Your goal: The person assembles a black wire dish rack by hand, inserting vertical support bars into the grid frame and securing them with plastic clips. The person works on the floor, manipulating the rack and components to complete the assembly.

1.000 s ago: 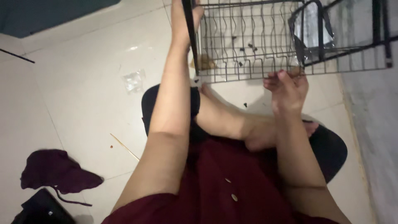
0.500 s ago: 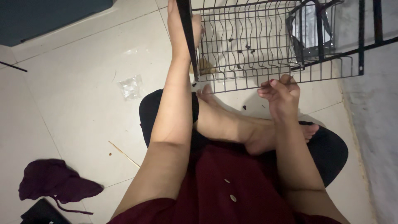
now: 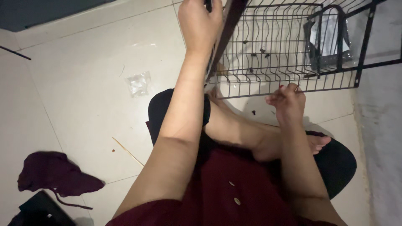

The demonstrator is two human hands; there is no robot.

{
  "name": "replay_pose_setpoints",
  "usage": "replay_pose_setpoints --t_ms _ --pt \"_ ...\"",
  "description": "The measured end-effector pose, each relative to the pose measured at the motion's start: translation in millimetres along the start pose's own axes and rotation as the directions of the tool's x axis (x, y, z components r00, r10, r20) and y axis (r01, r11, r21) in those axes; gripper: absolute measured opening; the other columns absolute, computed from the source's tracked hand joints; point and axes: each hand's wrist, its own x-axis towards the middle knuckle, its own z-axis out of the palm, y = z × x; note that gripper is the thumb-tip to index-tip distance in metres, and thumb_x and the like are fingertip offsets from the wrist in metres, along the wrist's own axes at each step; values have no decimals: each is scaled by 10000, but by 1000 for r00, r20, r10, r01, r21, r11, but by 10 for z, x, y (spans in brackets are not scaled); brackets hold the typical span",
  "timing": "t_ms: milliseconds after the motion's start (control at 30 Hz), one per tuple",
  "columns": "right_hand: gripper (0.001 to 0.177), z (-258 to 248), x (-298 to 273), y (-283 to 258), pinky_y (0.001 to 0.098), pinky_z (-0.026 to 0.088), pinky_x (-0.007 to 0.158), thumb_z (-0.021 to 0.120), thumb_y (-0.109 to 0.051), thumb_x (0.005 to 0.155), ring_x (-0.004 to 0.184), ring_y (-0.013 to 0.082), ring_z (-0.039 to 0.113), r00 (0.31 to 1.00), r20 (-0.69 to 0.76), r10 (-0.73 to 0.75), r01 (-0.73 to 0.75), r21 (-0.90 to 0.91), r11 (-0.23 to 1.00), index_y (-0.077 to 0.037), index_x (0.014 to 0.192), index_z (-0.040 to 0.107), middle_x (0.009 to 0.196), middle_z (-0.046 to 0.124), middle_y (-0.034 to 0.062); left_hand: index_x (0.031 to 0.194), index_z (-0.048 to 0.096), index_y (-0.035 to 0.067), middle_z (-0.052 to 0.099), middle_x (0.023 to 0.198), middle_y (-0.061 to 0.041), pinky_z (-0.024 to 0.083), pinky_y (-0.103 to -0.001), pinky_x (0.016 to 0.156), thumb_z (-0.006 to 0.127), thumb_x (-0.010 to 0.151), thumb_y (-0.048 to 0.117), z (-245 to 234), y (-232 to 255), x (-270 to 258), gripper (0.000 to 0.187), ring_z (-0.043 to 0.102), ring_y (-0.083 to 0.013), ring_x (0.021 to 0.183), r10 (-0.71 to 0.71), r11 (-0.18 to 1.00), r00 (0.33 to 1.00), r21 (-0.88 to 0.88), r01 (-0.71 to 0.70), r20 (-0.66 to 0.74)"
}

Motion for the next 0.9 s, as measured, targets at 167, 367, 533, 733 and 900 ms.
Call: replay_pose_setpoints --t_ms 167,367,533,733,900 --pt "291 -228 -53 -46 316 440 503 644 -347 1008 560 178 525 986 64 154 -142 -168 976 -133 875 497 688 475 1 795 678 8 678 705 -147 494 -424 598 750 850 165 32 -11 7 182 653 -343 644 118 993 991 40 -115 -65" --pt "499 -489 -126 -494 248 317 510 499 -578 988 590 94 376 686 -29 727 -549 -677 491 -109 861 613 706 489 -58 775 681 7 675 694 -145 492 -417 584 774 839 192 50 -40 6 217 651 -322 607 54 997 997 55 -51 -56" --pt "256 225 32 -1301 234 397 586 675 -344 974 658 60 482 963 247 106 170 -865 473 -88 995 681 771 569 -43 785 690 4 691 724 -140 509 -405 606 792 840 217 40 -69 -8 243 668 -319 645 80 996 996 31 -79 -48" --pt "123 1614 932 -1119 315 399 547 780 -55 977 589 179 525 566 656 -499 796 -593 121 -18 1094 769 755 658 88 930 715 -21 713 824 -164 536 -402 685 774 850 163 -13 5 5 209 689 -327 737 79 995 995 61 -75 -56" --pt "200 1911 1617 -694 408 491 616 808 -210 901 684 361 624 401 824 -400 801 -527 -283 -115 779 681 746 648 125 1161 721 -17 732 922 -164 568 -368 754 735 886 121 -20 -28 -48 308 721 -299 816 58 998 998 28 -58 -2"
